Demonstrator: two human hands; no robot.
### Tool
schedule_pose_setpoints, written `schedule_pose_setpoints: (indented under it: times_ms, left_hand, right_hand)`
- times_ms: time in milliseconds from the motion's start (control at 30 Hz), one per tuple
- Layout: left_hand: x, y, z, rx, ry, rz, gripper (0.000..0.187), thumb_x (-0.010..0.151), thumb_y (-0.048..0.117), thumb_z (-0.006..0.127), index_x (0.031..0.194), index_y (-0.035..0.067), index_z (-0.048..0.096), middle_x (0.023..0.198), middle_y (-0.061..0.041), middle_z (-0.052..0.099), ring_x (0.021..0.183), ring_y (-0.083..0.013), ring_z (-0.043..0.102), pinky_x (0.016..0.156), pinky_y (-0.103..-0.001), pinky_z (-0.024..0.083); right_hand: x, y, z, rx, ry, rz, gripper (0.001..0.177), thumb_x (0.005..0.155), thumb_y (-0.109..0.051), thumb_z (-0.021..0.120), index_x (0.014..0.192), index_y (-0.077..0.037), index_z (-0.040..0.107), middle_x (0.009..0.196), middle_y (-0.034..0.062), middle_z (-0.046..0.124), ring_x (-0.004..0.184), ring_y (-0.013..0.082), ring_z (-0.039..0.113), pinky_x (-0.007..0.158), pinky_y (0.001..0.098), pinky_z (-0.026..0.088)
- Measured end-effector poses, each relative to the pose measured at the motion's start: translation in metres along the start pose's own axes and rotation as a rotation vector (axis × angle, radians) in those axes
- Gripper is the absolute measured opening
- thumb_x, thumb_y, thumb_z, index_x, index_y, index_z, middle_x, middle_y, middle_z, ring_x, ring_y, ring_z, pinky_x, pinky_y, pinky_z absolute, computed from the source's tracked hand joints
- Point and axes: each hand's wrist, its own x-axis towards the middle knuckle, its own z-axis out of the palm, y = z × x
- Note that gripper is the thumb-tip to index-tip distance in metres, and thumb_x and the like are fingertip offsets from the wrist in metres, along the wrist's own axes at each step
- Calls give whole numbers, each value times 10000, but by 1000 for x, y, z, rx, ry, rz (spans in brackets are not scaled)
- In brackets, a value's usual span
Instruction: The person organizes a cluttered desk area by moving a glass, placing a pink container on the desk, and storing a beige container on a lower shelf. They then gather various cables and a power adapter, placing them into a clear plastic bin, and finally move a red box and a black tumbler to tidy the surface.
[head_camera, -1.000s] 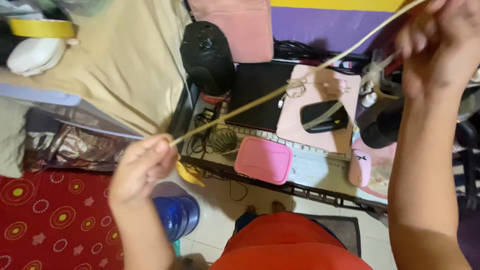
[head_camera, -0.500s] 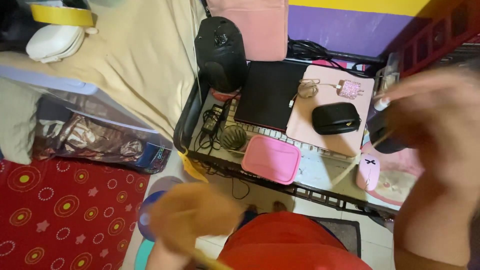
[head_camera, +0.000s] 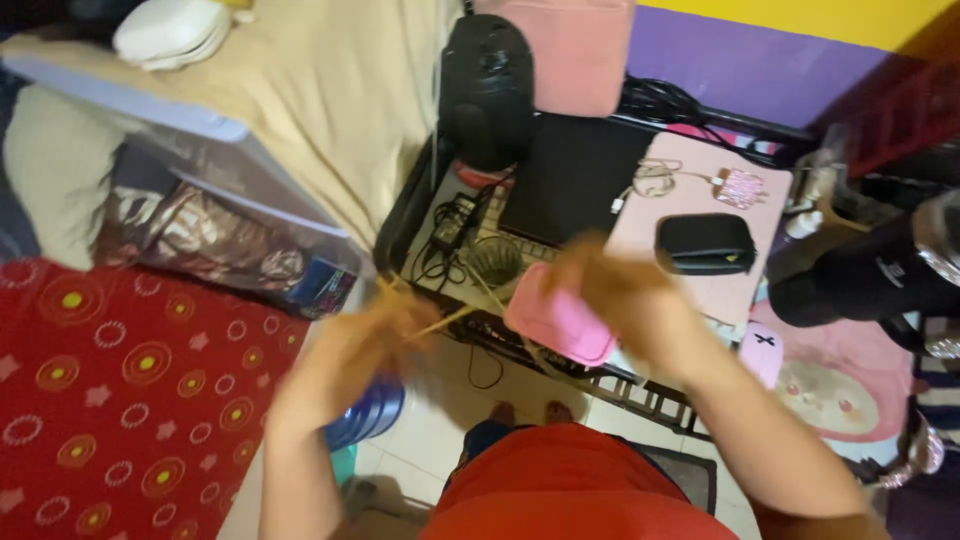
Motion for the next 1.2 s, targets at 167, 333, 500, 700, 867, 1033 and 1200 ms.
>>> schedule_pose_setpoints:
  times_ms: [167, 333, 500, 700, 867, 1033, 1200]
  left_hand:
    - [-31, -24, 11, -543, 225, 142, 212, 957, 145, 461, 1035, 37, 626, 892, -66, 639, 699, -158, 592, 624, -268, 473]
    - [34, -15, -1, -80, 932, 564, 222, 1026, 192, 453, 1127, 88, 621, 1025, -88, 609, 914, -225, 603, 847, -327, 493]
    - [82, -37, -1, 134, 438, 198, 244, 928, 201, 443, 1081, 91, 599, 804, -10, 626, 684, -138, 620, 636, -259, 473]
    - [94, -26, 21, -1618, 130, 466, 271, 1049, 342, 490, 991, 83, 543, 696, 15, 524, 617, -111, 436, 530, -246, 333]
    - [110, 51, 1, -965, 632, 452, 281, 786, 115, 522, 1066, 133, 525, 816, 12, 657, 724, -112, 614, 667, -238, 486]
    - [107, 41, 9, -99, 143, 552, 154, 938, 151, 460, 1019, 66, 558, 769, -19, 634, 691, -107, 625, 642, -232, 477]
    - [94, 17, 34, -379, -240, 309, 314, 1018, 257, 445, 1058, 2, 623, 657, -19, 496, 532, -98, 407, 516, -213, 307]
  right_hand:
    - [69, 6, 5, -297, 63, -330, 62, 894, -65, 603, 941, -26, 610, 853, 91, 615, 776, 204, 611, 694, 294, 470]
    - [94, 10, 42, -439, -135, -449, 138, 843, -156, 659, 955, -73, 661, 844, 79, 658, 765, 237, 619, 679, 314, 477]
    - [104, 14, 34, -295, -227, -426, 121, 849, -156, 638, 920, -59, 649, 816, 74, 644, 722, 177, 622, 894, 349, 419]
    - [128, 33, -13, -11, -124, -136, 144, 979, -118, 535, 930, -27, 635, 866, 46, 591, 824, 110, 520, 773, 288, 404]
    - [107, 21, 8, -190, -223, -467, 141, 894, -56, 533, 951, 31, 627, 952, 104, 646, 890, 178, 582, 744, 328, 457]
    - [85, -1, -21, -266, -241, -284, 121, 817, -105, 643, 909, -30, 660, 842, 27, 655, 788, 144, 645, 688, 264, 493]
    - [69, 2, -76, -236, -20, -203, 108, 760, -63, 650, 838, 11, 653, 784, 62, 612, 726, 143, 600, 643, 255, 452]
